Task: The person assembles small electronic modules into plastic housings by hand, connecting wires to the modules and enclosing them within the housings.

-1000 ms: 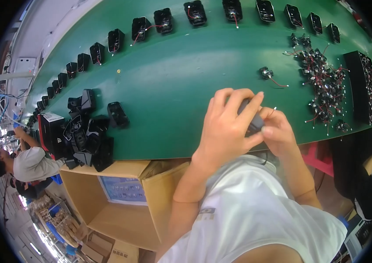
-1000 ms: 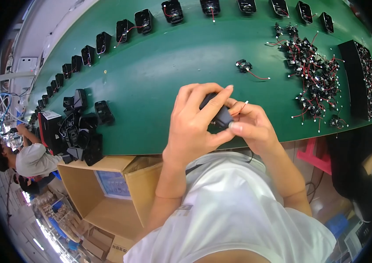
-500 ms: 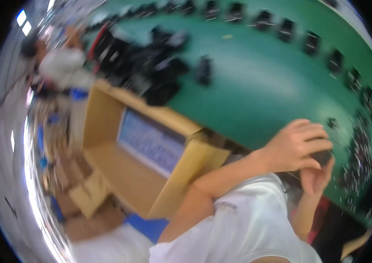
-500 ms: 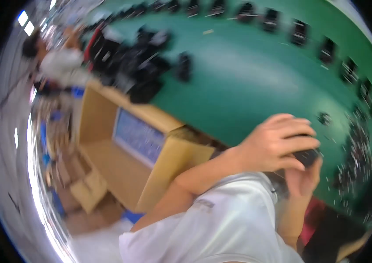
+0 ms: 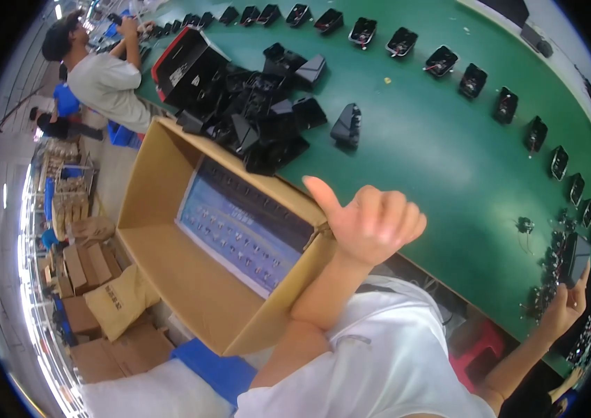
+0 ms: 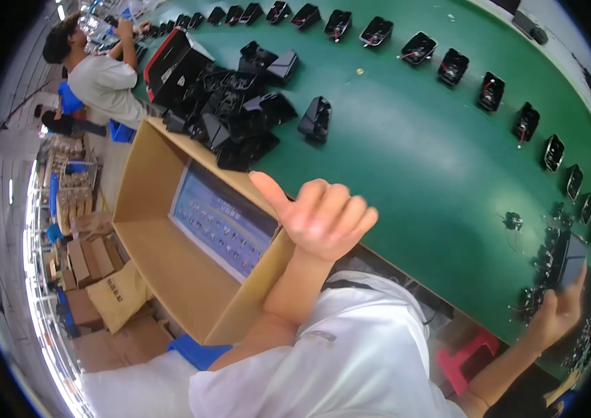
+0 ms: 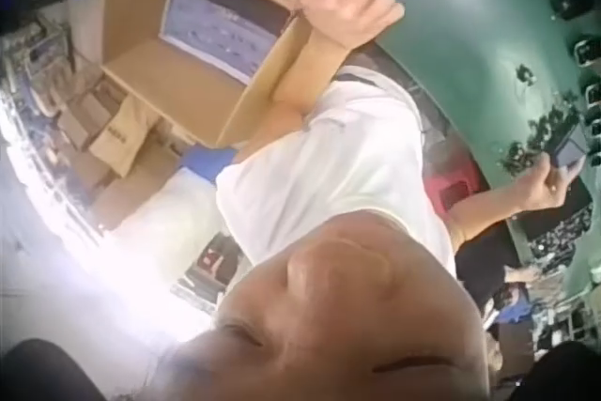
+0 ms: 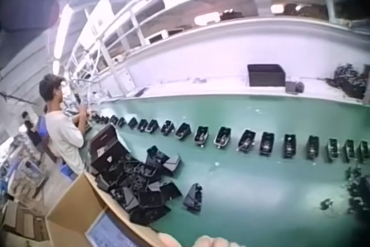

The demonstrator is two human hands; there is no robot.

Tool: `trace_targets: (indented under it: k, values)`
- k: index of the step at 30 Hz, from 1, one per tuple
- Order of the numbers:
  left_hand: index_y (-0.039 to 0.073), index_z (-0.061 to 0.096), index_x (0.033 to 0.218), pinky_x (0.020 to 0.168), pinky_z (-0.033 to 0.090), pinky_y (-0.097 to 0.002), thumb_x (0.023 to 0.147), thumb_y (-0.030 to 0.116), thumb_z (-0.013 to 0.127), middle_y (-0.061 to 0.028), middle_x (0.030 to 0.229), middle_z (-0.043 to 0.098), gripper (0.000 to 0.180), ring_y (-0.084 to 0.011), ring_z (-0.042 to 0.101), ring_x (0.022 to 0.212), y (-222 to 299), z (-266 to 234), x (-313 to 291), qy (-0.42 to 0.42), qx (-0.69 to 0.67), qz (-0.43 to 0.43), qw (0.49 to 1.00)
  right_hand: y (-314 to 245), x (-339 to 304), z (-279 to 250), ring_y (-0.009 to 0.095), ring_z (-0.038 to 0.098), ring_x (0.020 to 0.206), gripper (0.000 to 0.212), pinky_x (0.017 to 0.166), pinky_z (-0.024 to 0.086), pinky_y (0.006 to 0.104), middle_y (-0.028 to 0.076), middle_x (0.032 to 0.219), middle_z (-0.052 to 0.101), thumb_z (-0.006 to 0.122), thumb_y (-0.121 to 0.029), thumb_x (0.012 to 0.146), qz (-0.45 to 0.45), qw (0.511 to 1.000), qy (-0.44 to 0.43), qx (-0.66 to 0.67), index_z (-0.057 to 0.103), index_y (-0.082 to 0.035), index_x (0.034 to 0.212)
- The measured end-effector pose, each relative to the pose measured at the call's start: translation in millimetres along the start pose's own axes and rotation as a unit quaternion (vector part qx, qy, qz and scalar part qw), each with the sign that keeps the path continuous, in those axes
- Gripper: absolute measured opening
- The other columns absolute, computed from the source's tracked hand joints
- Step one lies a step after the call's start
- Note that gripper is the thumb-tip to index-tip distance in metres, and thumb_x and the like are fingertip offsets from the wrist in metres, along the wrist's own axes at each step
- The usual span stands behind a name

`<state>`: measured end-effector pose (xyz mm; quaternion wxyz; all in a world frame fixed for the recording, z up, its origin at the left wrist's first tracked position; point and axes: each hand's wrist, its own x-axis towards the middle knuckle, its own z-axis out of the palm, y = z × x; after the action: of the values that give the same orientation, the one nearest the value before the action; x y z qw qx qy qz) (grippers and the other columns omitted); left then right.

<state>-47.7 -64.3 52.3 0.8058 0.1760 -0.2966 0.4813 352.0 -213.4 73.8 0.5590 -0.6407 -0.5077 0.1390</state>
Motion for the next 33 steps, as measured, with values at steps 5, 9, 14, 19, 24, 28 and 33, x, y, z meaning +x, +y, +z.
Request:
trace_targets:
  k: [5, 9, 14, 19, 24, 28, 33]
  values:
    - [0.001, 0.066, 0.116, 0.101, 0.043, -0.0419, 0.082, 0.014, 0.071, -0.0181, 0.115, 0.062, 0.036, -0.0327, 0.057, 0.115, 2.4, -1.4, 21.5, 0.161, 0.919, 0.03, 0.359, -8.6, 40.9, -74.7, 0.025, 0.055, 0.124, 0.026, 0.101, 0.044, 0.0334, 0.02, 0.153, 0.041, 0.065, -0.003, 0.088, -0.084, 0.973, -0.068, -0.206, 0.065, 0.007, 0.111]
    - [0.003, 0.055, 0.133, 0.107, 0.035, -0.0505, 0.077, 0.018, 0.075, -0.0231, 0.136, 0.047, 0.061, -0.0414, 0.043, 0.126, 14.7, -23.4, 22.2, 0.164, 0.977, -0.009, 0.135, -9.1, 96.4, -64.7, 0.029, 0.064, 0.116, 0.028, 0.098, 0.049, 0.0373, 0.011, 0.144, 0.055, 0.071, -0.008, 0.084, -0.074, 0.908, -0.031, -0.412, 0.07, 0.003, 0.109]
    - [0.003, 0.06, 0.122, 0.108, 0.035, -0.0534, 0.081, 0.015, 0.073, -0.0172, 0.13, 0.052, 0.045, -0.0415, 0.041, 0.131, 48.5, -28.3, -6.4, 0.148, 0.979, -0.054, 0.132, 37.1, 178.1, -76.3, 0.035, 0.059, 0.115, 0.025, 0.097, 0.048, 0.0431, 0.01, 0.142, 0.053, 0.076, -0.011, 0.074, -0.055, 0.875, -0.132, -0.462, 0.066, -0.004, 0.095]
    - [0.002, 0.063, 0.106, 0.102, 0.042, -0.0441, 0.081, 0.007, 0.071, -0.0139, 0.122, 0.054, 0.027, -0.032, 0.051, 0.118, 14.6, -32.8, 9.5, 0.181, 0.961, -0.029, 0.208, 71.6, 175.6, -141.6, 0.034, 0.057, 0.118, 0.025, 0.099, 0.046, 0.0424, 0.01, 0.142, 0.053, 0.077, -0.009, 0.073, -0.037, 0.817, -0.122, -0.562, 0.064, -0.006, 0.094]
    - [0.004, 0.057, 0.128, 0.104, 0.04, -0.0459, 0.08, 0.008, 0.073, -0.0158, 0.136, 0.048, 0.05, -0.0346, 0.048, 0.123, 8.7, -35.8, 6.0, 0.166, 0.959, -0.036, 0.229, 82.4, 202.0, -161.2, 0.032, 0.059, 0.117, 0.023, 0.097, 0.048, 0.0425, 0.01, 0.132, 0.059, 0.067, -0.001, 0.075, 0.097, 0.741, -0.082, -0.659, 0.063, -0.008, 0.097]
    - [0.006, 0.053, 0.135, 0.105, 0.039, -0.0472, 0.08, 0.009, 0.072, -0.0165, 0.138, 0.048, 0.058, -0.0359, 0.046, 0.126, 12.6, -42.0, 3.8, 0.129, 0.972, -0.061, 0.188, 125.9, 198.6, -176.3, 0.032, 0.063, 0.112, 0.028, 0.092, 0.051, 0.044, 0.012, 0.121, 0.065, 0.065, -0.002, 0.074, 0.142, 0.671, -0.137, -0.714, 0.064, -0.008, 0.101]
    - [0.005, 0.059, 0.127, 0.102, 0.041, -0.0468, 0.079, 0.01, 0.072, -0.0175, 0.127, 0.054, 0.05, -0.0361, 0.051, 0.118, 11.9, -41.6, 5.0, 0.132, 0.955, -0.101, 0.245, 150.0, 204.0, -182.7, 0.03, 0.066, 0.11, 0.034, 0.089, 0.053, 0.0461, 0.014, 0.113, 0.069, 0.07, -0.008, 0.073, 0.2, 0.63, -0.18, -0.729, 0.065, -0.007, 0.107]
